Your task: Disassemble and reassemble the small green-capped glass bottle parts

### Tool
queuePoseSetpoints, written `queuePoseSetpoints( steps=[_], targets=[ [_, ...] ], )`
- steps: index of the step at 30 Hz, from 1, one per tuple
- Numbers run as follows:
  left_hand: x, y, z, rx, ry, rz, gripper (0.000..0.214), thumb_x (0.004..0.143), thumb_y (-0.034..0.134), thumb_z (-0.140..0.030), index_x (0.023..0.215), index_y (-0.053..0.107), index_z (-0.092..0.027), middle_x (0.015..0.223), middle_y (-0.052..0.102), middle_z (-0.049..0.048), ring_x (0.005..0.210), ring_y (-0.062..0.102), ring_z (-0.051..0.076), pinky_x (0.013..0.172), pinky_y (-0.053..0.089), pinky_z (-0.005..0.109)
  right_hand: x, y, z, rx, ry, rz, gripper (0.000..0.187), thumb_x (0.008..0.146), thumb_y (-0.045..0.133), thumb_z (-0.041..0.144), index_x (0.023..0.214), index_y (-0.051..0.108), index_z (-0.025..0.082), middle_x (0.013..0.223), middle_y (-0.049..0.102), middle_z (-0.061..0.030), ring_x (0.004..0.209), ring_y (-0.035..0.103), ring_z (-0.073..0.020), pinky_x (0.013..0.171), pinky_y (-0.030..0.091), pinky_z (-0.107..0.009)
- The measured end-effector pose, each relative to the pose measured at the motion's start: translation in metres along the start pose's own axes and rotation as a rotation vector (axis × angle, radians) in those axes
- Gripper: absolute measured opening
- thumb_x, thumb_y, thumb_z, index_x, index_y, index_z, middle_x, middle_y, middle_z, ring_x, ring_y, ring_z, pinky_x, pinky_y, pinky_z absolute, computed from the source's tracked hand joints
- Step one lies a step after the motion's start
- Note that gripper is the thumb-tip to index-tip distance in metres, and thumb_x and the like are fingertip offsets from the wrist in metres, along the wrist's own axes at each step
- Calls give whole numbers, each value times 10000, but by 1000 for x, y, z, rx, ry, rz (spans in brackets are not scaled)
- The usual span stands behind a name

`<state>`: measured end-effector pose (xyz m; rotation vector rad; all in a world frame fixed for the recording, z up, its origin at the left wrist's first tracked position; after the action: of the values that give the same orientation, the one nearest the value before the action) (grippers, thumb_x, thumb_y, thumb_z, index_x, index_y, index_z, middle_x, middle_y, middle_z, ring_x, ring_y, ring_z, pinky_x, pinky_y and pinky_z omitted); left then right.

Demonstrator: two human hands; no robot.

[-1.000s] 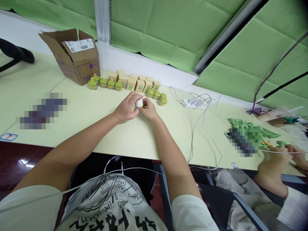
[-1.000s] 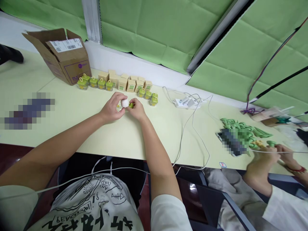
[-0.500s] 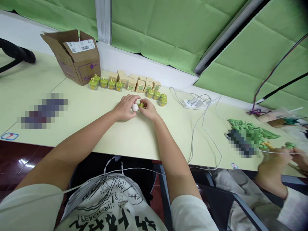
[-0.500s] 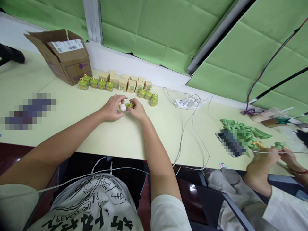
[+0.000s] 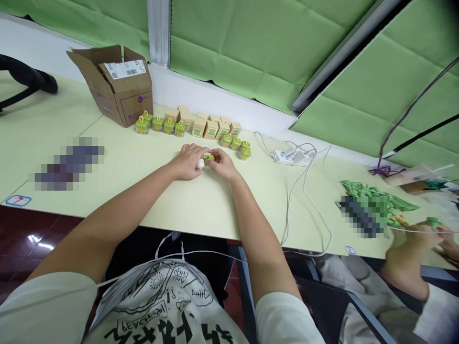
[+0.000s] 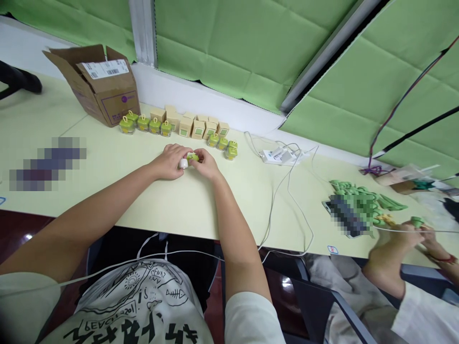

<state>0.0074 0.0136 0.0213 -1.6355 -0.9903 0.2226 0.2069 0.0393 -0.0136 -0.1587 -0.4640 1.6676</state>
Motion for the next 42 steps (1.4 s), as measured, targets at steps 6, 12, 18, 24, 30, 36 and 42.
queuePoseSetpoints(
  steps=[6,12,18,24,30,36,42],
  targets=[
    [1,3,3,4,21,-16,696,754,646,-159,1439,525,-190,1345,641,144,1314,522,362,1155,325,525,0,1,1,-9,-1,12,522,676,778,444,1120,620,221,1018,711,-40,904,660,-219,893,585,-428],
    [1,5,8,1,24,-11,722,733,647,-169,1445,537,-206,1369,647,146,1312,528,375,1150,330,559,0,1,0,-46,-9,19,532,687,772,473,1129,621,220,1036,724,-37,914,658,-209,893,568,-399],
    [1,4,10,-9,20,-1,714,729,642,-184,1436,550,-222,1380,648,137,1332,515,373,1163,330,565,0,1,-1,-101,-26,25,516,697,777,492,1110,630,221,1025,716,-21,869,643,-186,875,560,-376],
    [2,4,15,1,19,8,692,710,630,-179,1398,576,-234,1352,662,127,1315,522,372,1127,364,560,-2,1,1,-125,-22,17,504,699,762,476,1114,635,219,1034,700,-28,874,638,-191,866,557,-379],
    [1,0,16,-73,24,20,714,707,612,-175,1416,560,-242,1382,638,126,1342,511,366,1133,389,548,-1,1,3,-119,-22,-2,514,697,770,496,1110,642,219,1017,709,-32,896,646,-204,898,568,-402],
    [1,-6,19,-157,18,-170,572,787,601,-211,1359,584,-219,1365,642,118,1335,540,330,1186,387,517,0,-4,6,-50,-52,-156,473,787,708,588,1073,664,214,1107,729,-88,1005,681,-235,992,560,-433],
    [9,-4,50,-277,-194,-424,314,825,551,-179,1111,678,-202,1224,705,100,1201,618,275,1102,476,448,8,-17,-5,-22,12,-321,398,892,515,525,1072,719,234,1147,746,-81,1110,672,-256,958,576,-444]
  ],
)
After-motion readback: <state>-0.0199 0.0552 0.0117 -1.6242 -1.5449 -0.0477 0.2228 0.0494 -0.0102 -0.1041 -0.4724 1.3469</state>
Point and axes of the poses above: each hand's wrist, its own x-axis towards the middle knuckle, its own y-axis out of the palm, z = x × y, the point moved 2 cm from there along x, towards the middle knuckle
